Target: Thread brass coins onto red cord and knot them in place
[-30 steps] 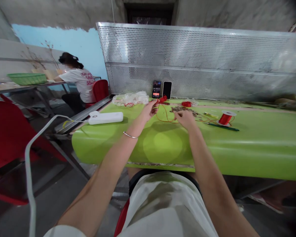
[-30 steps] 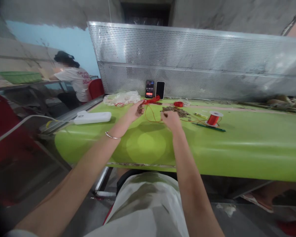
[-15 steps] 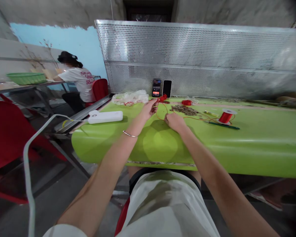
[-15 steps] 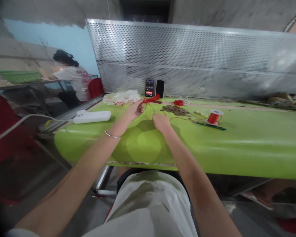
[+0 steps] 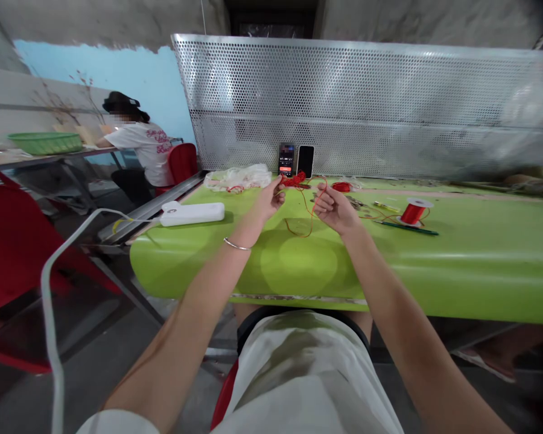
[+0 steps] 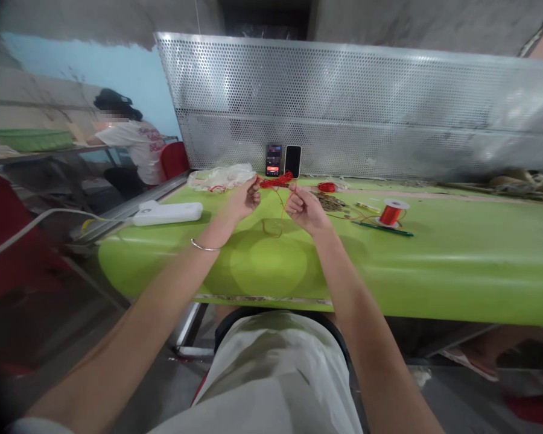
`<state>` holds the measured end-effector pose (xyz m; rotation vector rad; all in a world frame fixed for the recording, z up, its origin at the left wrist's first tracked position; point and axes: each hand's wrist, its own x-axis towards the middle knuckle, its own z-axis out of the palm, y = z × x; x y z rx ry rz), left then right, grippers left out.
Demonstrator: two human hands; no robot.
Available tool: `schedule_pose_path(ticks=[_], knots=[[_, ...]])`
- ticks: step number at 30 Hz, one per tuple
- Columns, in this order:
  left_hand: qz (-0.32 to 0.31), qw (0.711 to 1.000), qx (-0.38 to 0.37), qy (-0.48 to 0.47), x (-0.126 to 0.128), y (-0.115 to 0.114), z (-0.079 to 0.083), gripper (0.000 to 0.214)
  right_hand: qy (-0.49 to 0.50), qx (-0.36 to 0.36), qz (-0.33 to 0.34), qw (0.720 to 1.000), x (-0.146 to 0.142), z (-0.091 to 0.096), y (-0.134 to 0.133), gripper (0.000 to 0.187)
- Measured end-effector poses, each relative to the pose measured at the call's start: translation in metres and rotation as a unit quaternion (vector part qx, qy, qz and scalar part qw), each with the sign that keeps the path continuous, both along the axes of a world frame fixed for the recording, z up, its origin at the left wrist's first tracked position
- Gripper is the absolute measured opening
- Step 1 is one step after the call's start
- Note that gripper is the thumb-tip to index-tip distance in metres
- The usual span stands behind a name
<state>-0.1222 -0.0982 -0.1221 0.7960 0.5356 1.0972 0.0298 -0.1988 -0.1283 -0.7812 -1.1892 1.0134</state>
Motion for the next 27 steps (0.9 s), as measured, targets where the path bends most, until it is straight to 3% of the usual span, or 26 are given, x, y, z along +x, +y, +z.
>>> schedule_pose_path(ticks=[4,7,8,10,12,13,18,21,27], knots=[[-0.015,0.998,0.006,-0.064,-0.004,0.001,0.001,0.012,-0.06,-0.05,0.052,0.996,0.002,-0.008,0.003,0.02],[0.005,0.996,0.002,-0.09,-0.006,0.003,0.002,0.01,-0.228,-0.084,-0.021,0.97,0.005,-0.02,0.011,0.023],[0.012,0.996,-0.001,-0.093,-0.007,0.004,0.001,0.009,-0.311,-0.093,-0.075,0.943,0.005,-0.023,0.013,0.022],[0.022,0.996,-0.006,-0.088,-0.007,0.005,0.001,0.008,-0.464,-0.104,-0.186,0.86,0.005,-0.028,0.014,0.014],[0.026,0.997,-0.004,-0.075,-0.006,0.005,0.001,0.008,-0.548,-0.097,-0.265,0.788,0.002,-0.028,0.012,0.004],[0.027,0.997,-0.001,-0.068,-0.006,0.005,0.001,0.007,-0.567,-0.082,-0.283,0.769,0.0,-0.027,0.01,0.01],[0.031,0.998,0.031,-0.049,-0.003,0.004,0.001,0.007,-0.647,0.038,-0.228,0.726,-0.029,-0.019,0.001,0.023],[0.037,0.997,0.049,-0.036,-0.003,0.004,0.0,0.008,-0.682,0.031,-0.191,0.705,-0.043,-0.02,0.001,0.03],[0.067,0.994,0.08,0.016,-0.002,0.008,-0.006,0.002,-0.666,0.019,-0.137,0.733,-0.039,-0.027,0.008,0.015]])
